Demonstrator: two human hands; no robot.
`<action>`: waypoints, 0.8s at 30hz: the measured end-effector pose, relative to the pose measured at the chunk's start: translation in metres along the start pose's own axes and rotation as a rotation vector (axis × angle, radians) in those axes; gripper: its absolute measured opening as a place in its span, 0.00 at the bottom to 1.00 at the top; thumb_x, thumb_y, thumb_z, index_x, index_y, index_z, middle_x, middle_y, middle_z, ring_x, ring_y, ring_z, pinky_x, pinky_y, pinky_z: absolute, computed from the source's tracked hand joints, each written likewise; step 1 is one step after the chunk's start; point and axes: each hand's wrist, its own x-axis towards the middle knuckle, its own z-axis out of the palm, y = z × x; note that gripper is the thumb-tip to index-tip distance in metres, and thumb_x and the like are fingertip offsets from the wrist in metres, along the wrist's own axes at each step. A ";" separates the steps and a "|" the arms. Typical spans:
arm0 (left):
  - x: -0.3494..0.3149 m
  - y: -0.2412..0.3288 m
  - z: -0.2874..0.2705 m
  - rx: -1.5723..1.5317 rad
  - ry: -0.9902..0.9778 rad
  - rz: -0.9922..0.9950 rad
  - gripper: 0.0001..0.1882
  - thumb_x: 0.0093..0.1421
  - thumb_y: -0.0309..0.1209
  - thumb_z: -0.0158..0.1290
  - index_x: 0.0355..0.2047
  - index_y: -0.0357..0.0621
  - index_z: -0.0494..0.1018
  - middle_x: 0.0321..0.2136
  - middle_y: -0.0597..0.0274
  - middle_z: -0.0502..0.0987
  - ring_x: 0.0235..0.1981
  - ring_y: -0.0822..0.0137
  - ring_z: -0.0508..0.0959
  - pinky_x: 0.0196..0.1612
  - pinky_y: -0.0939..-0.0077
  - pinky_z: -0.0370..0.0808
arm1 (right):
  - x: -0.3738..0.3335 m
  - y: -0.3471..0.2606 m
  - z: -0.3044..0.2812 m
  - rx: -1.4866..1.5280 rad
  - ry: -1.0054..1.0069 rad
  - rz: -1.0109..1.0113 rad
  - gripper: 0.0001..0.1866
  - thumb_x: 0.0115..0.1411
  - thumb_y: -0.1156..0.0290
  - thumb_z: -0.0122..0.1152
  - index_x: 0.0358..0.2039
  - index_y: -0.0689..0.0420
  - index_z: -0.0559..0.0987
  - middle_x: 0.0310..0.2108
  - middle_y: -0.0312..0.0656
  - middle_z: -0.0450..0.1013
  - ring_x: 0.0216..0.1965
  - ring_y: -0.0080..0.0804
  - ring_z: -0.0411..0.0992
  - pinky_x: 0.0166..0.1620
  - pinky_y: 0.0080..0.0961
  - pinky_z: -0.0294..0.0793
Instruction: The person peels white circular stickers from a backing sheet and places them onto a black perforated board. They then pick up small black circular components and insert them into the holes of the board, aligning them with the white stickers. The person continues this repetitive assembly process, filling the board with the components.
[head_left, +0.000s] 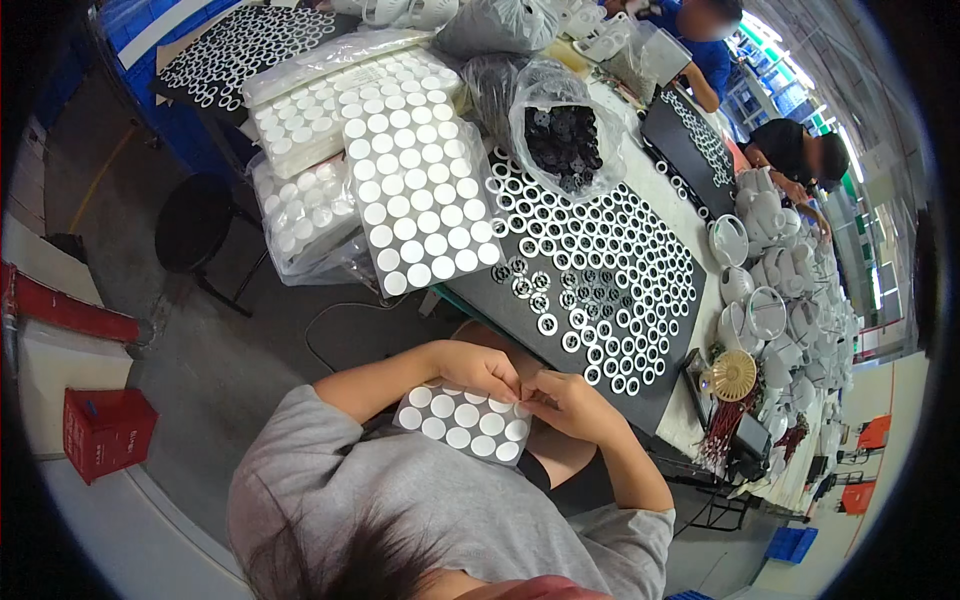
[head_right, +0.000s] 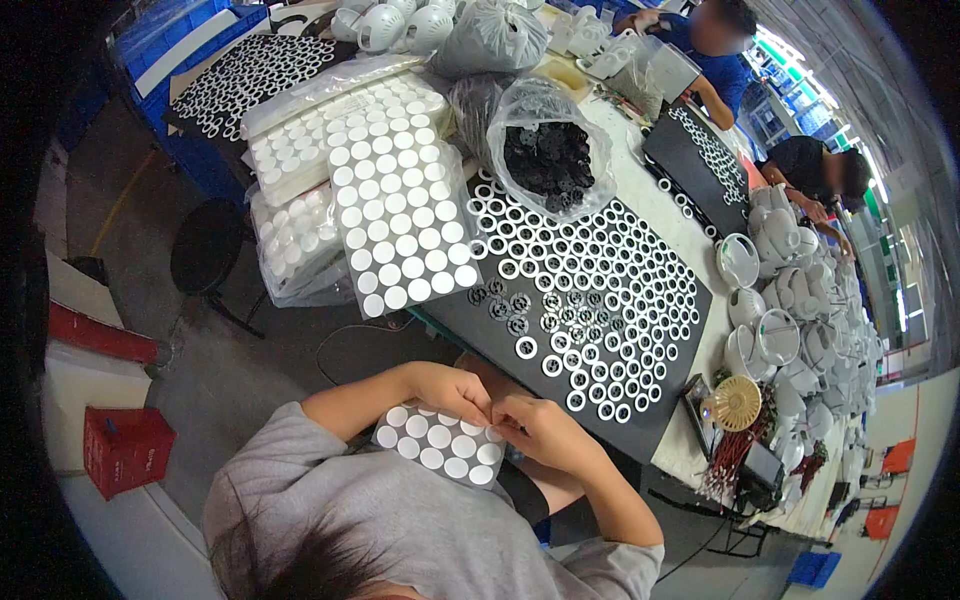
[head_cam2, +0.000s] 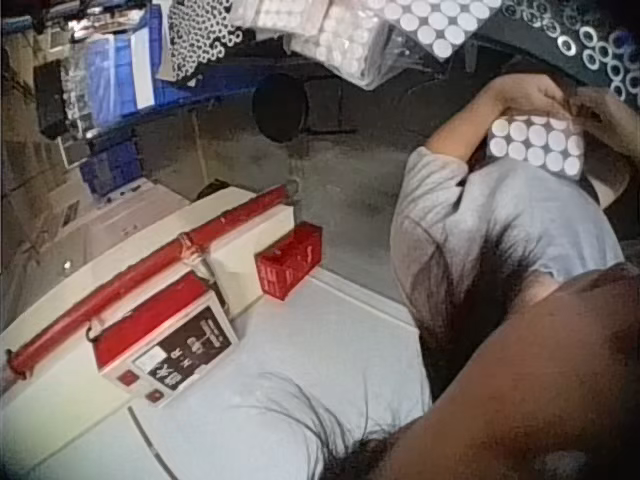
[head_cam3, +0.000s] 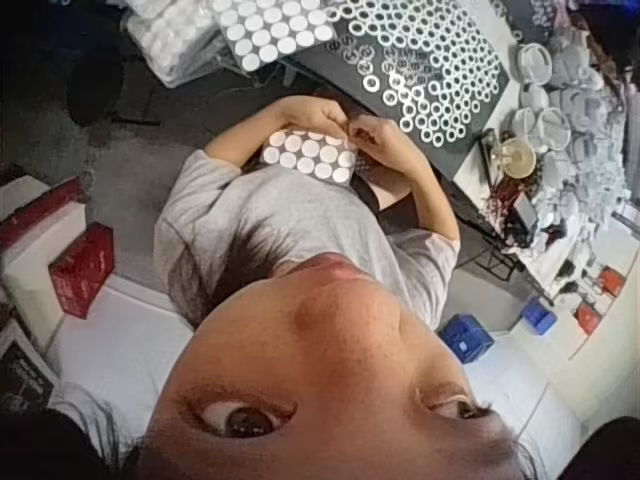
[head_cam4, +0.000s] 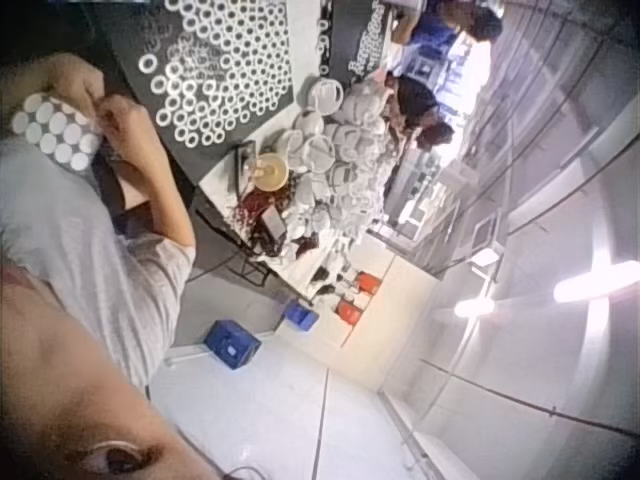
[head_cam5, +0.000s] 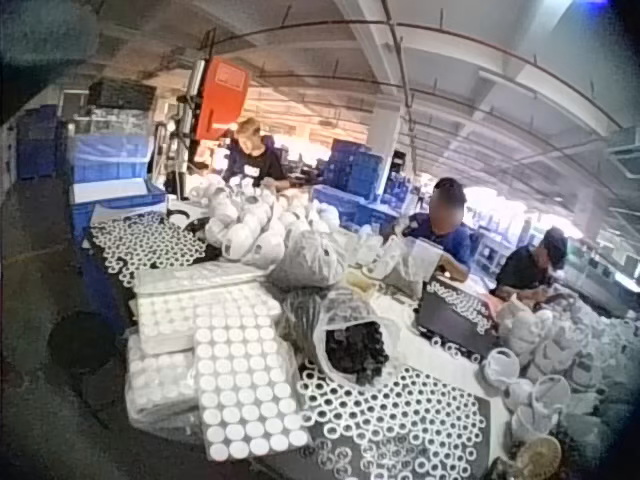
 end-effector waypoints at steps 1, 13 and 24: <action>-0.001 0.000 0.000 -0.007 0.011 0.008 0.11 0.59 0.30 0.49 0.35 0.34 0.74 0.25 0.70 0.75 0.28 0.81 0.68 0.32 0.84 0.66 | 0.000 -0.001 0.000 -0.034 0.038 -0.063 0.07 0.51 0.78 0.59 0.32 0.61 0.73 0.40 0.47 0.67 0.42 0.40 0.69 0.40 0.28 0.70; -0.024 -0.016 -0.012 0.117 0.213 -0.078 0.13 0.62 0.35 0.46 0.35 0.36 0.72 0.26 0.70 0.73 0.30 0.79 0.68 0.34 0.80 0.67 | 0.002 0.008 -0.015 -0.045 0.265 -0.358 0.08 0.47 0.80 0.61 0.29 0.60 0.72 0.36 0.44 0.66 0.38 0.40 0.67 0.40 0.27 0.66; -0.045 -0.029 0.011 0.468 0.687 -0.240 0.15 0.59 0.40 0.48 0.34 0.38 0.70 0.25 0.56 0.76 0.26 0.62 0.76 0.31 0.69 0.70 | 0.016 0.042 -0.052 0.349 0.600 0.070 0.01 0.55 0.79 0.55 0.28 0.62 0.73 0.19 0.30 0.68 0.21 0.12 0.64 0.24 0.10 0.60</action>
